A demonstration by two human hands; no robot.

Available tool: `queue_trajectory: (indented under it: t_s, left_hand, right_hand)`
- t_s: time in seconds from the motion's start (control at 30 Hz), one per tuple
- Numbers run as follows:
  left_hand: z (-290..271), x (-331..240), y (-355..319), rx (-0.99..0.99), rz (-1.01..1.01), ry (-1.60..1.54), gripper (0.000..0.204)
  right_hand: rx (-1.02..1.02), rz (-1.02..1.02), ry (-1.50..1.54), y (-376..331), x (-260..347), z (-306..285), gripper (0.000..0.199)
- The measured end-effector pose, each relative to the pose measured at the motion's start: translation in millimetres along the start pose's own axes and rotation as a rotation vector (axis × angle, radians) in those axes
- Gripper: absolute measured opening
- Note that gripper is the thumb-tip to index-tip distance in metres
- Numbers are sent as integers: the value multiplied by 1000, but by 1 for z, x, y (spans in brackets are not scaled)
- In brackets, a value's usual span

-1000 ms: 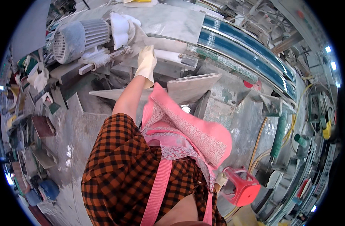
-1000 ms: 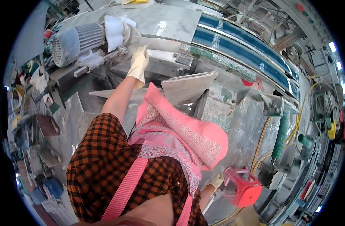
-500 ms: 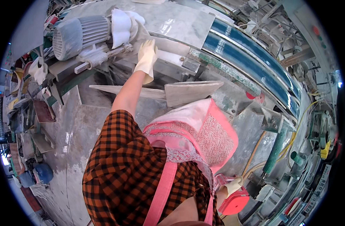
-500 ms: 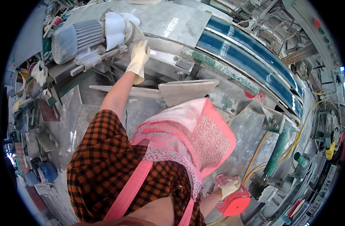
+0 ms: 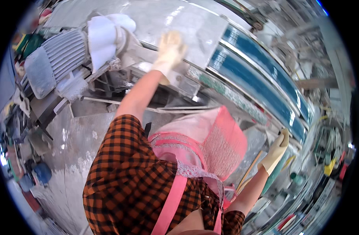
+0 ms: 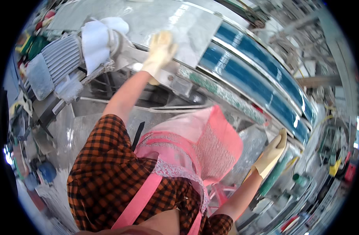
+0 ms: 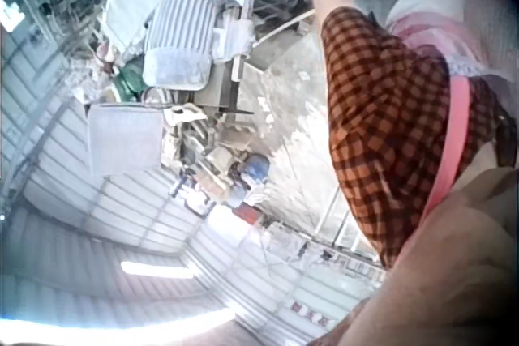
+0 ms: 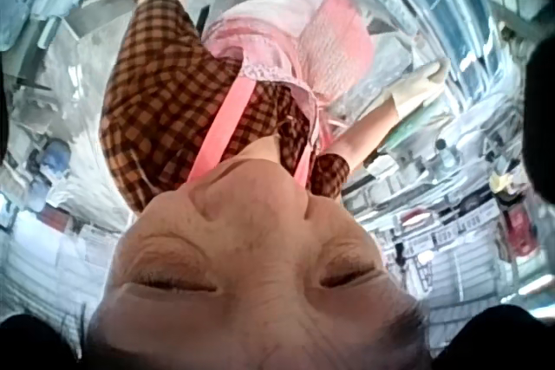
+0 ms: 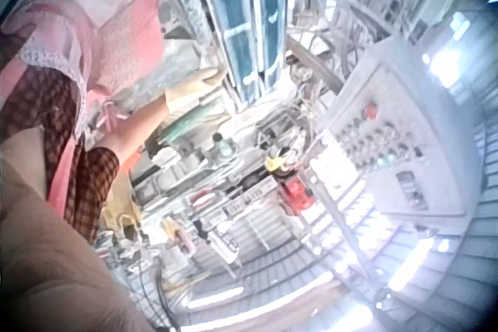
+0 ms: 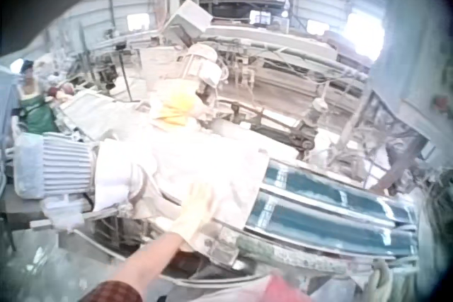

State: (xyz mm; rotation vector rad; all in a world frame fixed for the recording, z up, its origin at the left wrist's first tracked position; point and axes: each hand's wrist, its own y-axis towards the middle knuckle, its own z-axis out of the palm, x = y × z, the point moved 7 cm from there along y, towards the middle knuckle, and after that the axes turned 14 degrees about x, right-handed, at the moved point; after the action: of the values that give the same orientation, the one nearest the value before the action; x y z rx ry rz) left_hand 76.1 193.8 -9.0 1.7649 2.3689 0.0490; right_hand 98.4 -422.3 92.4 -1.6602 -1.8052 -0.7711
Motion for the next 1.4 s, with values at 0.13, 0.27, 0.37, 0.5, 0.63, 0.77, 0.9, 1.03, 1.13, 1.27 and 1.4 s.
queue_trajectory:
  t_s: [0.13,0.27,0.37,0.5,0.63,0.77,0.9,1.03,1.13,1.27,1.4]
  left_hand:
    - [-16,-86,-3,426,221,-487,58]
    - [-42,-119,-16,77,498,-726,52]
    - [-47,-99,8,11,304,-532,53]
    - [-30,-134,7,163,324,-448,55]
    - [-33,-177,-15,-26,529,-392,53]
    - [-46,-184,-12,-8,539,-357,47]
    - [-41,-189,-13,17,546,-390,47]
    - [-39,-207,-16,53,596,-517,49]
    - [-30,-216,-16,115,606,-532,48]
    - [-38,-217,-14,143,692,-383,47]
    - [-36,-220,-14,204,719,-368,51]
  right_hand:
    - [154,39,210,63,60,111,45]
    - [186,-189,-192,112,60,154,48]
    - [113,-209,-425,123,46,158,48]
    - [74,-247,-632,136,10,162,46]
    - [64,-225,-713,132,15,165,44]
    - [40,-301,-562,118,24,159,43]
    - [51,-263,-497,112,49,160,43]
    - [64,-282,-613,115,42,162,42]
    - [76,-289,-701,115,42,163,43]
    - [71,-223,-646,115,40,161,42]
    - [87,-198,-555,119,26,159,42]
